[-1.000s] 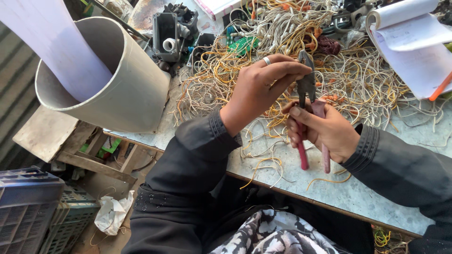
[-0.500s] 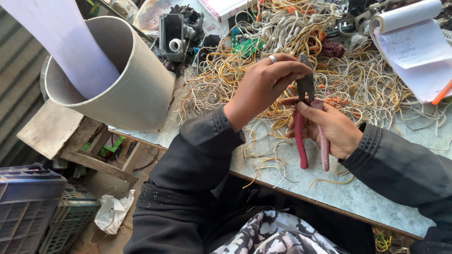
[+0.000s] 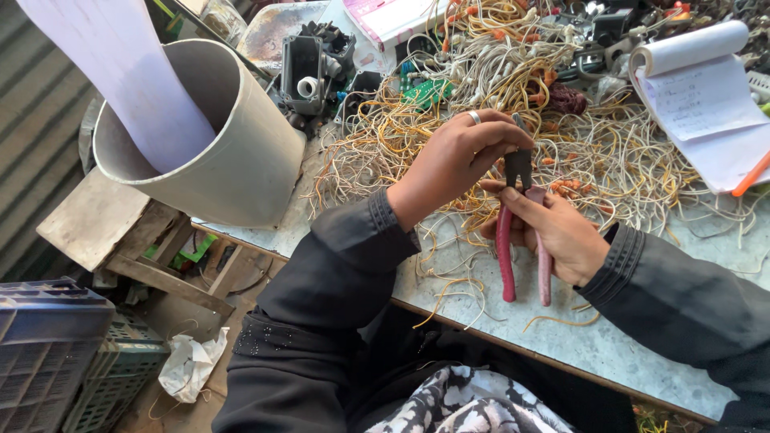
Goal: The person uses pliers to strip insulation from a large pile of tangled wires on a workbench. They repeatedly select individual wires, cut the ends, and pull off the insulation. The person also writes on a notepad with an orange pen during the process.
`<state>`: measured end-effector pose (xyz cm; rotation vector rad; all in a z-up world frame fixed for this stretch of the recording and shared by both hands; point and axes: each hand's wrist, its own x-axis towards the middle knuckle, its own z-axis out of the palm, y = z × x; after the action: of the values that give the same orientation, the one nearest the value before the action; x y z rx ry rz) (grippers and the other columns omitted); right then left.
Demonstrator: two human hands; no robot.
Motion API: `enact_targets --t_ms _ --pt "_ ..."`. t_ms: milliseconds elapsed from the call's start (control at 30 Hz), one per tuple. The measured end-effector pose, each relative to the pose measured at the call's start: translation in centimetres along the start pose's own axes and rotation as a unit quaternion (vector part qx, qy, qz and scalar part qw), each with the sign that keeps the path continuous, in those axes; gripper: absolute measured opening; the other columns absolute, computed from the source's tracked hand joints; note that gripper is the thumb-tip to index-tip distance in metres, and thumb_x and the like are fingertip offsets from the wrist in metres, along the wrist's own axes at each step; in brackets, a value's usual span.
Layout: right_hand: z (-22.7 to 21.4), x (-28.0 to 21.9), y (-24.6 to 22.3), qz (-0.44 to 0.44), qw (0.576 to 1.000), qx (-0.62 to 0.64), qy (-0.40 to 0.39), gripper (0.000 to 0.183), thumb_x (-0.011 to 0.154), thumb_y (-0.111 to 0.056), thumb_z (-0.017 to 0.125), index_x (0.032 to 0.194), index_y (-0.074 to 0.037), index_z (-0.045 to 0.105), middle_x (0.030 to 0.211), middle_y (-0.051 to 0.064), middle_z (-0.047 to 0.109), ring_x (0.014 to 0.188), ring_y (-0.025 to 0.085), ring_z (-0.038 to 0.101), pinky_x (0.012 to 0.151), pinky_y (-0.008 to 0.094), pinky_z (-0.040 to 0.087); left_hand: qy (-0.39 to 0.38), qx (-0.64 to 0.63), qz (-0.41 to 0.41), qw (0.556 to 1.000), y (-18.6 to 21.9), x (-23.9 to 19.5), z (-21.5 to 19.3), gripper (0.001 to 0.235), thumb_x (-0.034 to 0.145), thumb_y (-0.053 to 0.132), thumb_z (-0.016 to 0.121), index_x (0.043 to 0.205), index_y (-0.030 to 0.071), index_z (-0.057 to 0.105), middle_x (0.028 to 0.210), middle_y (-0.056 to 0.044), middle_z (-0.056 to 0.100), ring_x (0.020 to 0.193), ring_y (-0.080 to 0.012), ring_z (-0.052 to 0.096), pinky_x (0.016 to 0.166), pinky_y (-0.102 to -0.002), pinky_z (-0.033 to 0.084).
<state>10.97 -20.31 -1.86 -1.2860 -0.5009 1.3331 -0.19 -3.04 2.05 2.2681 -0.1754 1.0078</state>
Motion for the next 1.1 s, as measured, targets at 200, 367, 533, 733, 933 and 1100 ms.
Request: enact_targets --t_ms 200,367,533,733,933,1100 --pt "0.1 -0.2 -0.1 -0.015 0.999 0.023 -0.036 0.045 0.102 -0.032 0.053 0.14 -0.007 0.06 0.101 0.009 0.068 0.098 0.024 0.071 0.086 0.037 0.059 -0.015 -0.022 0.018 0.999 -0.2 0.0 -0.4 0.014 0.096 0.002 0.07 0.108 0.009 0.074 0.108 -0.006 0.073 0.099 -0.0248 0.075 0.085 -0.035 0.062" --pt "-0.2 -0.2 0.2 -0.042 0.997 0.014 -0.057 0.048 0.103 -0.032 0.053 0.143 -0.007 0.057 0.098 0.008 0.07 0.094 0.021 0.07 0.082 0.035 0.057 -0.019 -0.037 0.02 0.999 -0.2 -0.1 -0.6 0.014 0.095 0.003 0.069 0.108 0.009 0.074 0.108 -0.005 0.073 0.098 -0.0245 0.075 0.084 -0.035 0.062" --pt "-0.2 0.0 0.7 -0.044 0.998 0.018 -0.046 0.05 0.102 -0.034 0.055 0.144 -0.007 0.058 0.09 0.006 0.068 0.088 0.021 0.07 0.077 0.037 0.059 -0.01 -0.009 0.023 1.0 0.1 0.0 -0.8 0.014 0.095 0.005 0.07 0.107 0.009 0.075 0.106 -0.005 0.074 0.099 -0.0257 0.074 0.084 -0.036 0.06" --pt "-0.4 0.0 0.8 -0.033 0.999 0.002 -0.031 0.05 0.101 -0.036 0.054 0.142 -0.007 0.059 0.093 0.006 0.068 0.092 0.02 0.072 0.081 0.034 0.057 -0.013 -0.027 0.022 0.999 0.0 0.0 -0.5 0.013 0.096 0.005 0.07 0.108 0.007 0.074 0.106 -0.006 0.073 0.099 -0.0258 0.073 0.085 -0.036 0.06" --pt "-0.7 0.2 0.9 -0.05 0.993 0.064 -0.088 0.045 0.105 -0.033 0.056 0.138 -0.003 0.06 0.097 0.005 0.065 0.093 0.018 0.067 0.09 0.039 0.059 -0.022 -0.033 0.05 0.998 -0.7 0.2 -0.4 0.014 0.096 0.003 0.071 0.108 0.006 0.074 0.108 -0.008 0.073 0.102 -0.0266 0.073 0.087 -0.037 0.061" --pt "-0.2 -0.1 0.5 -0.043 0.995 0.045 -0.074 0.042 0.104 -0.03 0.054 0.138 -0.006 0.06 0.101 0.005 0.067 0.096 0.018 0.068 0.089 0.04 0.056 -0.028 -0.043 0.023 0.998 -0.8 0.0 0.0 0.016 0.096 0.0 0.071 0.11 0.008 0.076 0.111 -0.007 0.071 0.106 -0.0248 0.073 0.09 -0.035 0.062"
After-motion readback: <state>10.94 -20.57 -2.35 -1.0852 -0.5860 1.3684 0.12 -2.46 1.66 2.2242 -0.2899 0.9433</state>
